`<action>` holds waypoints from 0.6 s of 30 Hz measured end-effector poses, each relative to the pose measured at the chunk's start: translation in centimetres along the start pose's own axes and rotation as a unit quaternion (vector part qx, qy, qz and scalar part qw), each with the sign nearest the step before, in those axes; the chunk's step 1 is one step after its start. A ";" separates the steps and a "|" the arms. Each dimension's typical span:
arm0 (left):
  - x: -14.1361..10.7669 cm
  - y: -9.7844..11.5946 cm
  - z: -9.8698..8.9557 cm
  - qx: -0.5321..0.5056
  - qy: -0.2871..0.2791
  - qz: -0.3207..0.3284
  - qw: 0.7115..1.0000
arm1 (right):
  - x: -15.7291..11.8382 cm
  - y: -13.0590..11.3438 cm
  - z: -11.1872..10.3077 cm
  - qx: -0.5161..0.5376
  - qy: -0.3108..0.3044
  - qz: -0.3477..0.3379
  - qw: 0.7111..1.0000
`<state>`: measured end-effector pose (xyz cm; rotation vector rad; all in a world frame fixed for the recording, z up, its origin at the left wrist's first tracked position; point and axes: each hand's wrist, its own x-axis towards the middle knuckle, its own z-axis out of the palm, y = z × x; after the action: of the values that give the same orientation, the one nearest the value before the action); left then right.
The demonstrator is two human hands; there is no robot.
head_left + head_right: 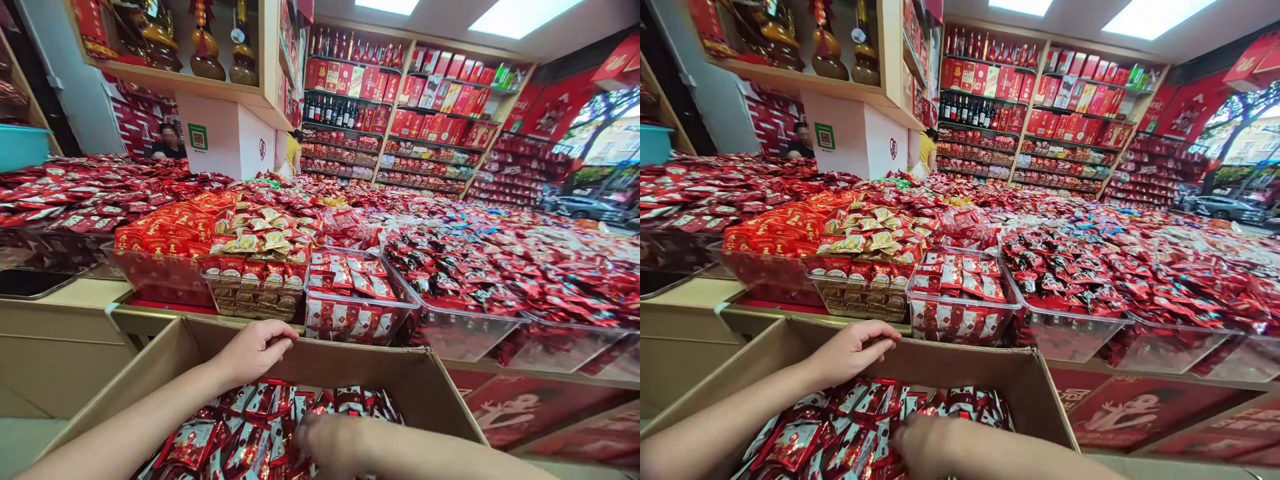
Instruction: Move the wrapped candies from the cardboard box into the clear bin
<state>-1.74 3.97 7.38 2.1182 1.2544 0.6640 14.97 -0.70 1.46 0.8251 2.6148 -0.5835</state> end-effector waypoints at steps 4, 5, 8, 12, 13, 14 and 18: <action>-0.3 0.0 0.0 0.053 -0.014 0.063 0.997 | 3.3 -0.4 6.5 0.000 0.004 0.009 1.000; -0.3 0.0 0.0 0.065 -0.021 0.077 0.995 | 3.4 -0.6 7.3 0.000 0.003 0.006 1.000; -0.3 -0.2 0.0 0.082 -0.034 0.087 0.992 | 2.8 -1.1 7.7 0.003 -0.020 0.008 1.000; -0.4 -0.2 -0.3 0.069 -0.053 0.081 0.993 | 1.5 -0.9 5.0 0.035 -0.029 -0.009 0.999; -0.5 -0.1 -0.4 0.061 -0.061 0.076 0.993 | 1.1 -0.7 4.0 0.050 -0.014 -0.010 0.999; -0.5 -0.1 -0.5 0.048 -0.071 0.063 0.994 | 0.7 -0.4 2.8 0.075 0.011 -0.002 0.997; -0.7 0.5 -0.7 -0.064 -0.129 -0.022 0.989 | -1.0 1.0 -1.7 0.316 0.182 0.060 0.929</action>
<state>-2.25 3.35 8.14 1.9926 1.0832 0.4230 16.04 0.39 3.11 1.3856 2.6776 -1.3961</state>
